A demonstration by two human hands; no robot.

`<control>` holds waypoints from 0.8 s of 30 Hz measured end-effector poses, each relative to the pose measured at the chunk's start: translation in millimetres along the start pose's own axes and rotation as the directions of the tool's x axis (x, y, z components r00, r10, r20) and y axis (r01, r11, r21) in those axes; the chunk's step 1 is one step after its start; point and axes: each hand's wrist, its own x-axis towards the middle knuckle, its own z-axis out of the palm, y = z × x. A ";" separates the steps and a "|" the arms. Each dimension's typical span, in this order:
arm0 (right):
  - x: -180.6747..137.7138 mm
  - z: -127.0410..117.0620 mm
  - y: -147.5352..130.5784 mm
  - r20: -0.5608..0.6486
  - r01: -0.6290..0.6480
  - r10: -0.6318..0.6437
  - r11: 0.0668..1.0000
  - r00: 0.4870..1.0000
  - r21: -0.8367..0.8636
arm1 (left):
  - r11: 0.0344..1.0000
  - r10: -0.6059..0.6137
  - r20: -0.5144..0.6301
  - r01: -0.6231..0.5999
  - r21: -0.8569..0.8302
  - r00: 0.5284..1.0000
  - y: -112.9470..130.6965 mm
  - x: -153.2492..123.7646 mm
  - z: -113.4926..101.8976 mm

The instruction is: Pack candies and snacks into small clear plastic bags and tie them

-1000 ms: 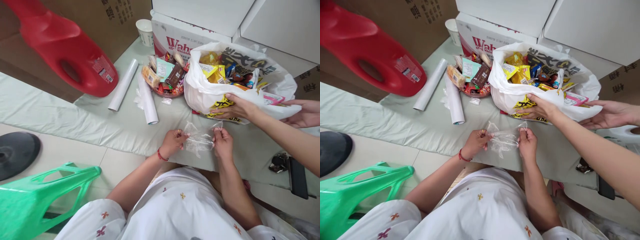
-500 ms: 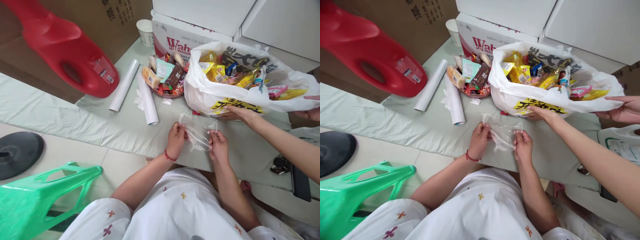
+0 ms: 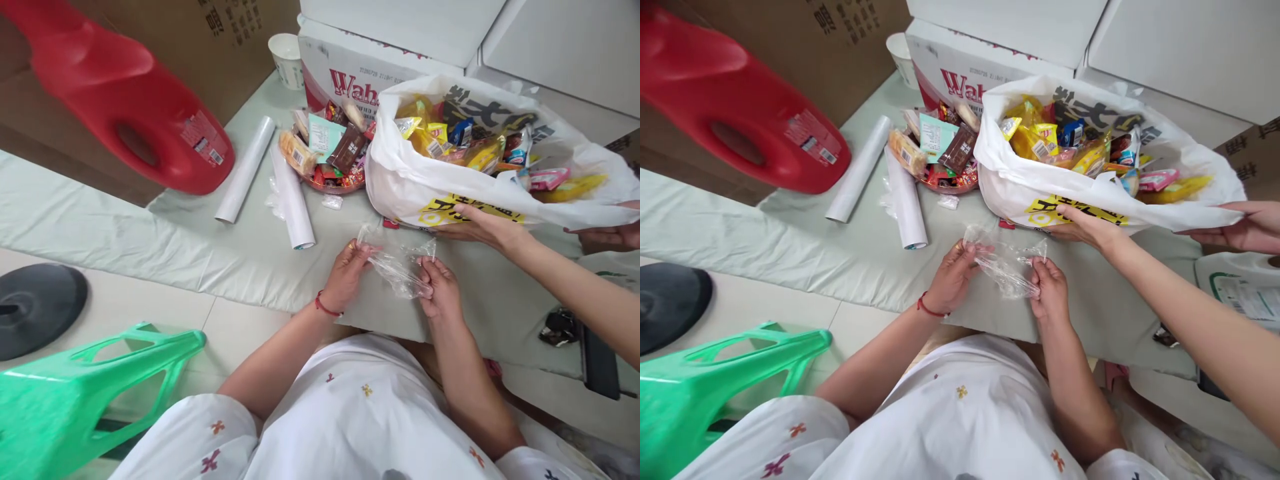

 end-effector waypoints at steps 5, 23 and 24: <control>-14.2 16.2 11.3 0.132 -0.106 0.098 0.993 0.986 0.059 | 0.986 0.163 -0.228 -0.148 0.083 0.960 -10.9 8.8 17.7; -9.5 10.3 18.7 -0.045 0.226 -0.239 0.955 0.970 -0.193 | 0.842 0.174 -0.175 -0.054 0.536 0.969 0.8 15.8 -8.3; -6.5 7.2 16.1 -0.069 0.235 -0.253 0.951 0.965 -0.199 | 0.847 0.136 -0.154 -0.035 0.530 0.979 3.2 13.9 -11.6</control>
